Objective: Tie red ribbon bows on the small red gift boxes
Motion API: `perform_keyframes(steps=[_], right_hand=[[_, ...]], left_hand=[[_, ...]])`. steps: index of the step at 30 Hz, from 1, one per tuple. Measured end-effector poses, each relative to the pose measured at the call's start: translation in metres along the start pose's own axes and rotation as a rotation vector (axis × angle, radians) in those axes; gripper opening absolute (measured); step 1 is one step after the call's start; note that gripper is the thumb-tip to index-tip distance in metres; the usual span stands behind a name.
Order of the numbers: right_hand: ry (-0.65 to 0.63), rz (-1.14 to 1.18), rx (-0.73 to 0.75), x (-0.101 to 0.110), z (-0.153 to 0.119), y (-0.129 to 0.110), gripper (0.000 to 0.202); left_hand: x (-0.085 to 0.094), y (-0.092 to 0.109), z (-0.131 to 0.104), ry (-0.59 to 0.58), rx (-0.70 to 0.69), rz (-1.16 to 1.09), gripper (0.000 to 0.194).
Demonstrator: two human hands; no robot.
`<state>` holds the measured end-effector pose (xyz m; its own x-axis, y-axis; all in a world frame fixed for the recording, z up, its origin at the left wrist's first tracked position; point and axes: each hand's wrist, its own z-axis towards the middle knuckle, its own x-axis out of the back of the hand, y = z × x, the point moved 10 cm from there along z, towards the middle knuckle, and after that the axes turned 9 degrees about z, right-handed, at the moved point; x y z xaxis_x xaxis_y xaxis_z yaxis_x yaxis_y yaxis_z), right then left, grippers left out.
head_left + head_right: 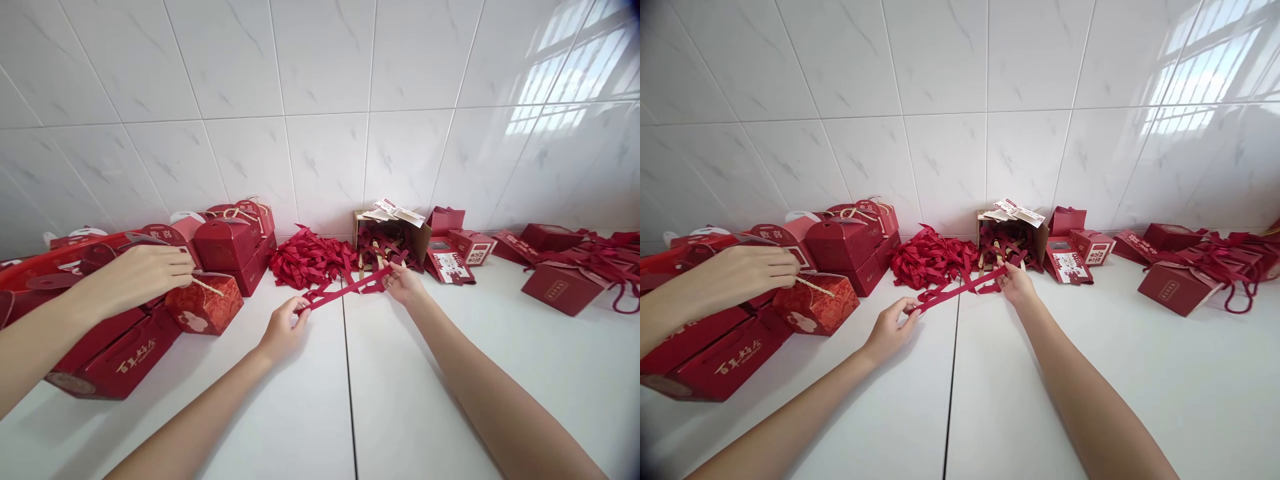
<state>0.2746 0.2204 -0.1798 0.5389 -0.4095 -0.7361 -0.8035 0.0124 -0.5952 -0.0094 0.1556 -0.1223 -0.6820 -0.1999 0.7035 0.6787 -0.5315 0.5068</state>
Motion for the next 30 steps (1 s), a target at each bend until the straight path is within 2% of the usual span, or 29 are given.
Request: perform_keyframes(steps=[4,8,13,16,18,21,23,24,25,27,30], right_hand=[[0.061,0.007,0.108,0.026,0.017,-0.021,0.017],[0.103,0.013,0.192,0.043,0.024,-0.04,0.02],[0.175,0.033,0.292,0.058,0.022,-0.059,0.022],[0.206,0.051,0.351,0.058,0.014,-0.073,0.018],[0.205,0.067,0.382,0.05,0.004,-0.087,0.01],[0.178,0.106,0.441,0.031,-0.018,-0.116,0.016],[0.126,0.145,0.508,0.015,-0.04,-0.141,0.017],[0.095,0.166,0.552,0.008,-0.052,-0.153,0.016],[0.058,0.182,0.59,0.001,-0.064,-0.164,0.015],[-0.014,0.211,0.667,-0.012,-0.09,-0.181,0.016],[-0.168,0.172,0.881,-0.033,-0.137,-0.2,0.024]], left_hand=[[0.008,-0.014,0.001,0.057,0.106,-0.073,0.026],[0.016,-0.012,0.0,0.1,0.12,-0.134,0.024],[0.026,-0.008,-0.003,0.203,0.119,-0.113,0.025],[0.037,-0.005,0.0,0.253,0.097,-0.049,0.03],[0.059,0.002,0.003,0.319,0.059,0.067,0.034],[0.117,0.016,-0.001,0.549,0.063,0.462,0.041],[0.158,0.012,-0.01,0.681,0.22,0.703,0.049],[0.175,0.003,-0.014,0.692,0.332,0.772,0.052],[0.187,-0.01,-0.018,0.659,0.453,0.819,0.055],[0.199,-0.041,-0.022,0.502,0.656,0.866,0.061],[0.193,-0.079,-0.024,0.269,0.78,0.851,0.071]])
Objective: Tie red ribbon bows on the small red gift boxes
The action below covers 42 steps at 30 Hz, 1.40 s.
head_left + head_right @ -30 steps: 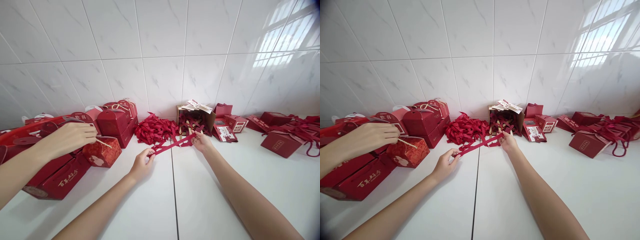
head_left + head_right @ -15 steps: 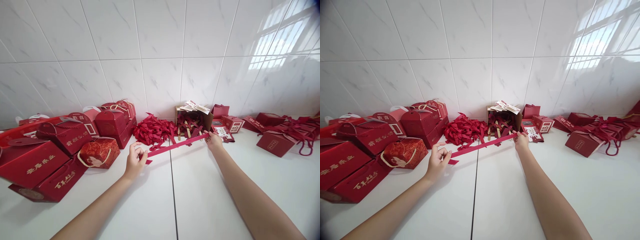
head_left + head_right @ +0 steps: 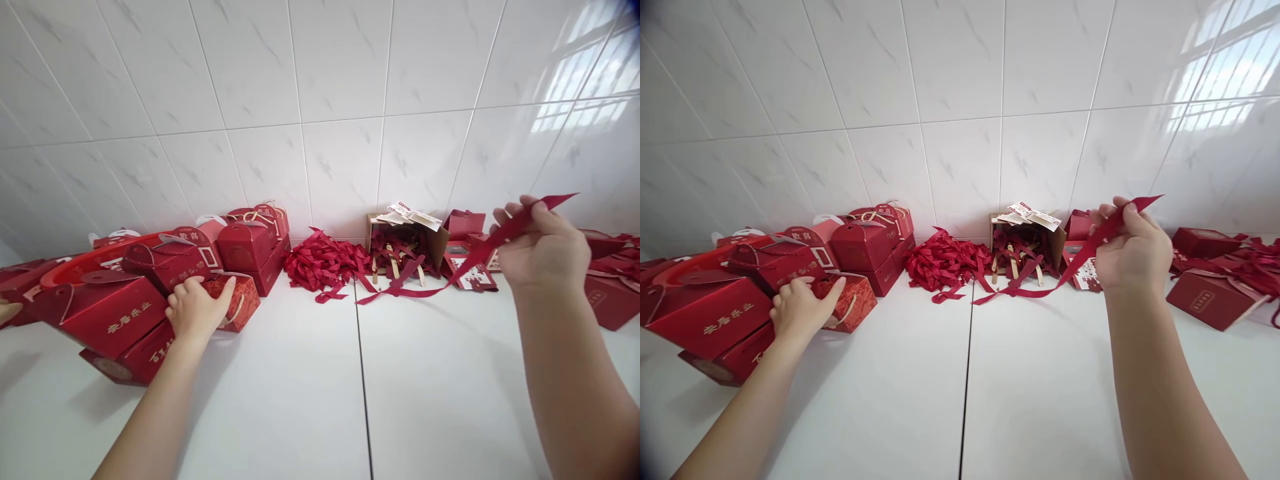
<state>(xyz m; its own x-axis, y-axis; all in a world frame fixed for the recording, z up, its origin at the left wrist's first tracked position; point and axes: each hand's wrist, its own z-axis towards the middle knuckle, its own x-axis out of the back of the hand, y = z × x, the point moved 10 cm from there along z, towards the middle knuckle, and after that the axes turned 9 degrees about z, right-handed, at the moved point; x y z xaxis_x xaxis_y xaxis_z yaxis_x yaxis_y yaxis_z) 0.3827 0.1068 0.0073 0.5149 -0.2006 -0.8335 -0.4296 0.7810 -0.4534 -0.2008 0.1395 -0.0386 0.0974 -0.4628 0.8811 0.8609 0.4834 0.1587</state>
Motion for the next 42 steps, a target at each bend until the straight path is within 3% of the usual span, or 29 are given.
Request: perform_keyframes(steps=[3,6,10,15,20,23,26,30,32,34,37,42], right_hand=[[-0.198,-0.192,0.121,-0.032,-0.026,-0.023,0.022],[-0.328,-0.372,0.028,-0.052,-0.048,-0.018,0.019],[-0.376,-0.437,-0.095,-0.06,-0.064,-0.011,0.018],[-0.442,-0.437,-0.083,-0.066,-0.068,-0.015,0.018],[-0.588,-0.548,-0.248,-0.07,-0.078,0.009,0.021],[-0.68,-0.612,-0.347,-0.072,-0.088,0.03,0.026],[-0.817,-0.656,-0.425,-0.077,-0.105,0.055,0.029],[-1.214,-0.813,-0.703,-0.075,-0.159,0.105,0.034],[-1.427,-0.828,-0.918,-0.067,-0.194,0.124,0.036],[-1.557,-0.766,-1.087,-0.06,-0.22,0.132,0.036],[-1.577,-0.634,-1.198,-0.059,-0.238,0.138,0.036],[-1.461,-0.535,-1.349,-0.055,-0.249,0.141,0.035]], left_hand=[[-0.02,0.005,0.002,-0.102,-0.066,0.016,0.072],[-0.025,0.012,-0.002,-0.139,-0.118,0.018,0.068],[-0.022,0.015,-0.007,-0.138,-0.148,-0.008,0.065],[-0.019,0.014,-0.008,-0.115,-0.14,-0.028,0.065],[-0.02,0.033,-0.017,-0.133,-0.207,-0.049,0.071],[-0.02,0.057,-0.037,-0.174,-0.314,-0.091,0.07],[-0.015,0.096,-0.075,-0.26,-0.598,-0.232,0.061],[0.0,0.137,-0.143,-0.508,-1.048,-0.482,0.05],[0.007,0.144,-0.163,-0.585,-1.166,-0.586,0.051],[0.011,0.146,-0.171,-0.631,-1.213,-0.674,0.053],[0.012,0.148,-0.175,-0.725,-1.227,-0.8,0.055],[0.012,0.149,-0.184,-0.856,-1.192,-0.881,0.052]])
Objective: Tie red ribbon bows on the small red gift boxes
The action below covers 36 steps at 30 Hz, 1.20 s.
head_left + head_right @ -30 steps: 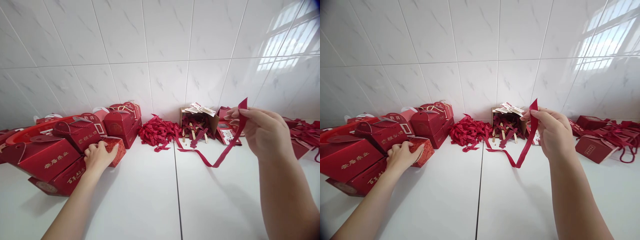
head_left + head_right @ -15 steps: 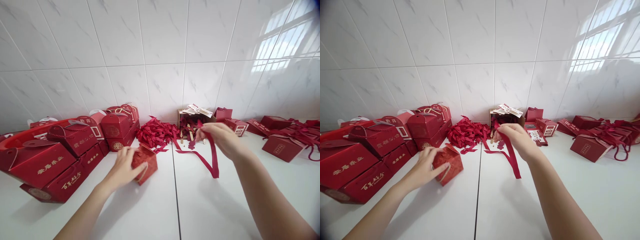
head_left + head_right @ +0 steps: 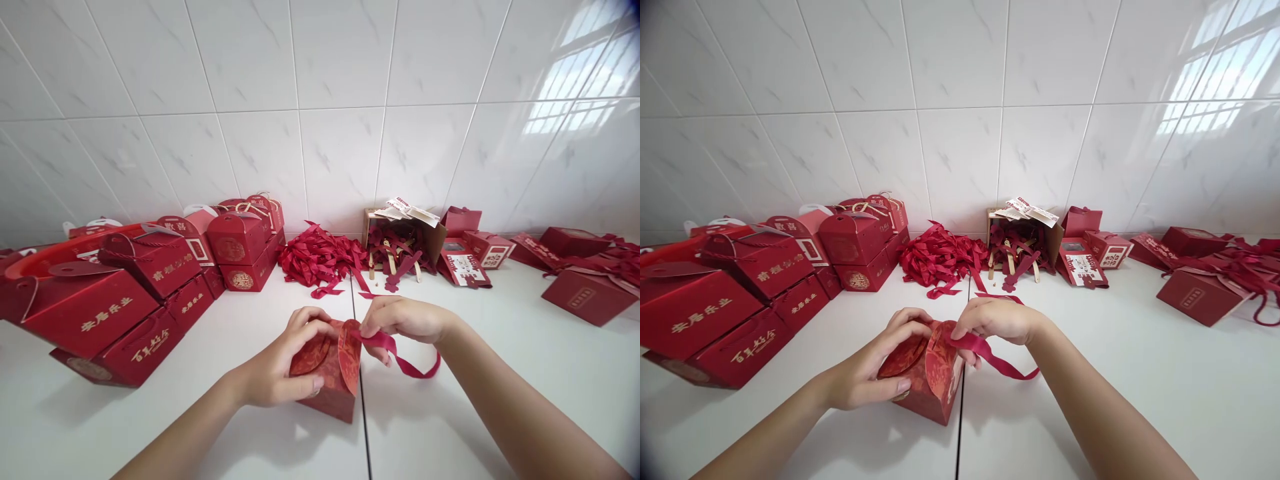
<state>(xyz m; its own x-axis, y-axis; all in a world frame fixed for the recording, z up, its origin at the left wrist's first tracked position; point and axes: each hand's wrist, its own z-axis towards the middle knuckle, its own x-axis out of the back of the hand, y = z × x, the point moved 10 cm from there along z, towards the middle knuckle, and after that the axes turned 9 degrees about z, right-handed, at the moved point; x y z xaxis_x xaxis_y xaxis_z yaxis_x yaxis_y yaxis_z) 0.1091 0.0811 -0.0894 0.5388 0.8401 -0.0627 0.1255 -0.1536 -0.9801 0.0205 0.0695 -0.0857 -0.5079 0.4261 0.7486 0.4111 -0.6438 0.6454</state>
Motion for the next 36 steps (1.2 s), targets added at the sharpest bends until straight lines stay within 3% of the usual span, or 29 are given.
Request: perform_keyframes(steps=[6,13,20,23,26,28,32,36], right_hand=[[-0.093,0.11,-0.221,-0.027,0.004,0.018,0.033],[-0.139,0.137,-0.256,-0.039,0.007,0.024,0.032],[-0.03,0.101,-0.288,-0.038,0.003,0.023,0.032],[0.159,-0.229,-0.295,-0.017,-0.01,0.016,0.035],[0.484,-0.59,-0.137,0.013,-0.026,-0.013,0.039],[0.582,-0.609,0.017,0.017,-0.029,-0.028,0.046],[0.448,-0.363,0.261,-0.008,-0.006,-0.035,0.031],[0.345,0.042,0.42,-0.02,-0.002,-0.047,0.028]], left_hand=[[0.003,0.0,-0.001,0.112,0.112,-0.004,0.022],[0.004,-0.002,0.002,0.155,0.198,-0.092,0.018],[-0.003,0.005,0.002,0.157,0.178,-0.125,0.012],[-0.003,-0.001,0.001,0.181,0.213,-0.223,0.012],[0.002,-0.009,-0.001,0.242,0.255,-0.456,0.015],[0.008,-0.012,-0.003,0.305,0.255,-0.632,0.015],[0.02,-0.013,-0.004,0.382,0.187,-0.769,0.016],[0.033,-0.012,-0.008,0.421,0.152,-0.626,0.017]])
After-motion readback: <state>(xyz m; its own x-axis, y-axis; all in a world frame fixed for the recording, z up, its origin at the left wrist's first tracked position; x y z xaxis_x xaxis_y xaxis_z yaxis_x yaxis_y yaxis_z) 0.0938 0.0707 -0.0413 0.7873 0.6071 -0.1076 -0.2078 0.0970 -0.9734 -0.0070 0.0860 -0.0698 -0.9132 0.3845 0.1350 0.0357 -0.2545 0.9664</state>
